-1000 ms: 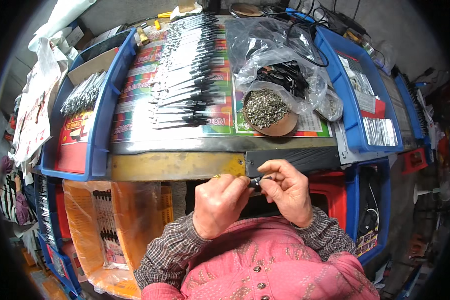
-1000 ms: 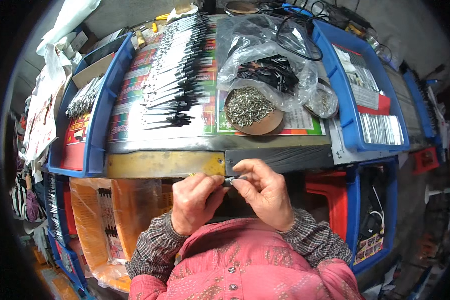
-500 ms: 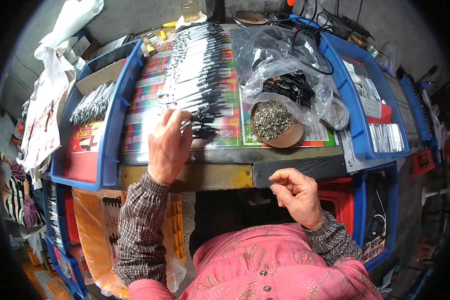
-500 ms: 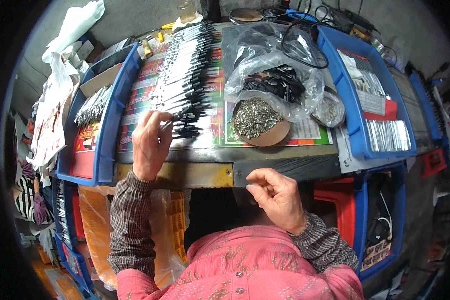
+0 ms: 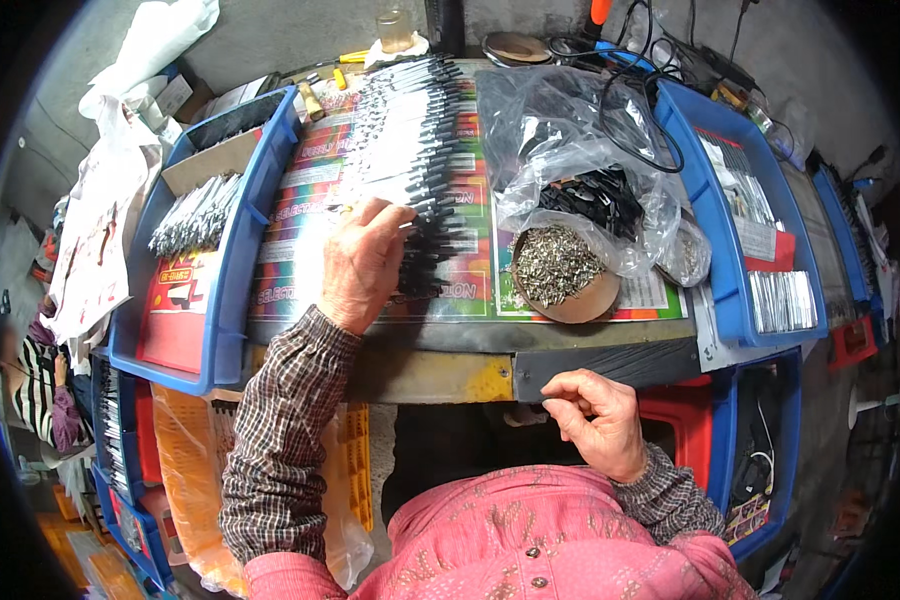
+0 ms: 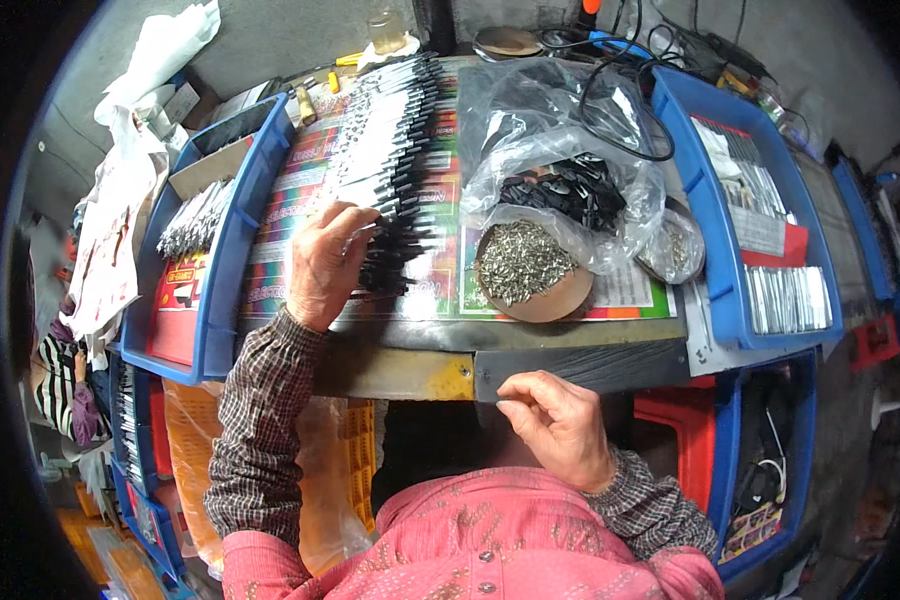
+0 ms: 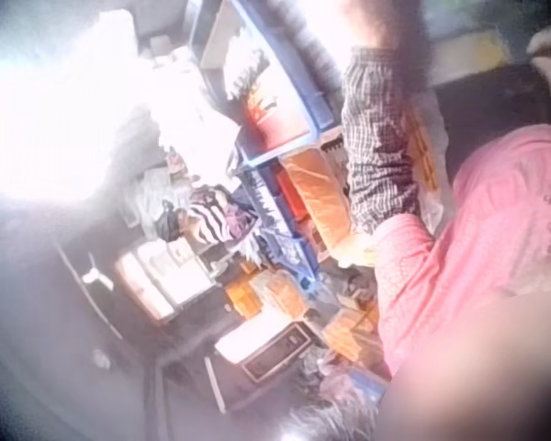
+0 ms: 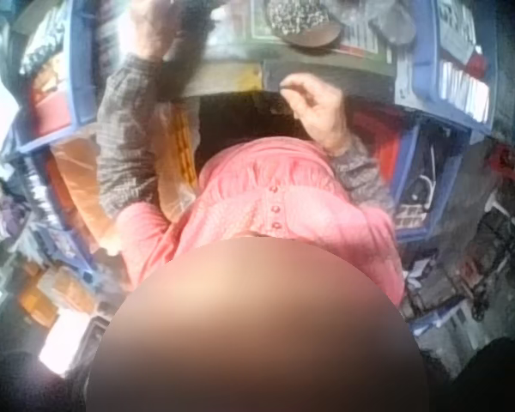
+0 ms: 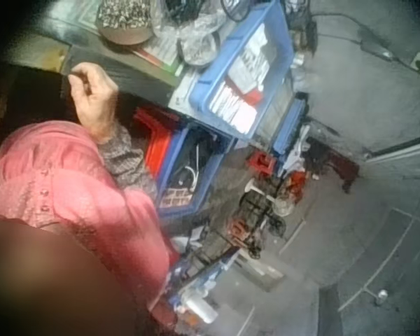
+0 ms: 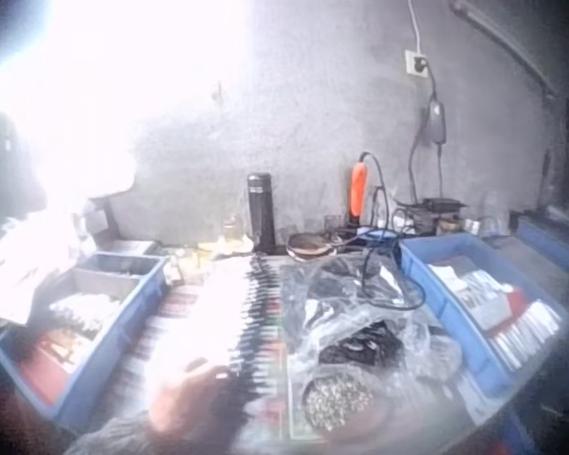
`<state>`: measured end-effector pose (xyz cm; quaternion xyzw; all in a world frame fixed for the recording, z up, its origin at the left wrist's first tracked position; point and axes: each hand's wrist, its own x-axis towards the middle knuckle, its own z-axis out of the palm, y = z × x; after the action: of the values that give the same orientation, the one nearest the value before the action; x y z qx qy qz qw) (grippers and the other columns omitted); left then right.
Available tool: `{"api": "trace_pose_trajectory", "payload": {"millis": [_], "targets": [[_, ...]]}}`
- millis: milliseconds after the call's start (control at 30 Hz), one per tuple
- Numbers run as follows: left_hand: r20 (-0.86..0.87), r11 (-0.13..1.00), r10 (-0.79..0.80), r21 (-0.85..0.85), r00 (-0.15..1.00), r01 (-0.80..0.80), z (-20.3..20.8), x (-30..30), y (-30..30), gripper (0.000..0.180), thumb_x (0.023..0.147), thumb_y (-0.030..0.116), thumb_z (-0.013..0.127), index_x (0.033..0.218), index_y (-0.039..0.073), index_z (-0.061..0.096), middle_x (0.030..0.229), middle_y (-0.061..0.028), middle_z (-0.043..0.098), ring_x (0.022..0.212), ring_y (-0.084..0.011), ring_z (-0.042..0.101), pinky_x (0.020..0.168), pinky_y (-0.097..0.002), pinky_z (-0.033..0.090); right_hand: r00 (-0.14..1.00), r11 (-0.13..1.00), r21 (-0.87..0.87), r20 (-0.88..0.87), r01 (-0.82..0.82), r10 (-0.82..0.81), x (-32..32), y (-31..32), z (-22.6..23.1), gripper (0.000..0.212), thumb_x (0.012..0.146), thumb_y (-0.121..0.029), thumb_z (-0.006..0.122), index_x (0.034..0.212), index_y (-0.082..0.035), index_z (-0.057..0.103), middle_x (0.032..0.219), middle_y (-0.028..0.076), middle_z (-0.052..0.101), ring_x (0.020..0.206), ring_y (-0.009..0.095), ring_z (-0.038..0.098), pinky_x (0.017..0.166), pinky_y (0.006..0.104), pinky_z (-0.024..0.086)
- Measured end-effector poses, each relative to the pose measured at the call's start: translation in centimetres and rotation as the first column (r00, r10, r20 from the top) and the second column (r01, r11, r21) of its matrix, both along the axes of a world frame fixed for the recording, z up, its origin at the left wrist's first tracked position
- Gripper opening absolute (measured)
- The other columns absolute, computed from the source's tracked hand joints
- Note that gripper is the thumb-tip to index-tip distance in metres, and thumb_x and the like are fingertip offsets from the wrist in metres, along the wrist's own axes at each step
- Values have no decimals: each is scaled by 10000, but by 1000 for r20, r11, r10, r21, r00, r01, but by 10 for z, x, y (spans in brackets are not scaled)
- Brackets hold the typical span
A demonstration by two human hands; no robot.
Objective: The person assembles small pen parts by hand, joining plastic components and metal pins.
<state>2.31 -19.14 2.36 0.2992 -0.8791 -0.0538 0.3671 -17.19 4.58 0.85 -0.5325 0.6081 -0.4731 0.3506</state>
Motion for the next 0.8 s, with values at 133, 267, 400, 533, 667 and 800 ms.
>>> {"api": "trace_pose_trajectory", "payload": {"millis": [133,267,400,533,667,800], "targets": [[11,1000,4,-28,1000,-4,-2,0,-1,202,786,-25,650,976,42,669,926,-118,638,848,-319,630,733,-377,502,999,999,-23,-23,-25,25,-2,1,-1,130,828,15,676,953,15,640,820,73,644,651,95,600,564,231,474],[20,997,4,-76,1000,-3,-8,-4,-3,197,803,-13,638,984,55,677,921,-108,636,854,-301,622,726,-375,503,999,1000,0,-29,-27,27,-2,2,2,128,828,24,672,953,19,642,821,77,645,651,104,605,565,233,477],[11,994,5,-105,1000,-3,-9,-4,-4,206,798,-13,641,990,54,675,932,-99,641,868,-295,622,733,-374,508,1000,1000,7,-18,-23,23,-1,1,3,121,834,30,668,952,24,643,813,75,643,659,102,609,565,235,480],[-16,995,1,-102,1000,-2,-5,0,-4,204,792,-16,649,984,49,674,931,-97,643,865,-294,625,730,-377,509,999,1000,-1,-34,-23,23,1,0,3,111,838,38,661,948,24,644,801,71,641,638,86,603,549,227,473],[-75,999,-23,-37,997,20,7,13,4,197,771,-27,669,952,52,675,919,-98,643,850,-291,628,731,-379,505,1000,999,34,-11,-16,17,4,0,7,87,845,47,654,928,24,647,778,53,632,578,65,576,502,212,454],[1,999,-18,-39,1000,18,18,32,11,148,764,8,694,901,59,668,904,-97,638,840,-299,625,732,-381,499,1000,997,82,27,8,-10,2,2,5,56,853,37,639,908,31,643,767,41,619,554,61,563,479,211,449]]}}
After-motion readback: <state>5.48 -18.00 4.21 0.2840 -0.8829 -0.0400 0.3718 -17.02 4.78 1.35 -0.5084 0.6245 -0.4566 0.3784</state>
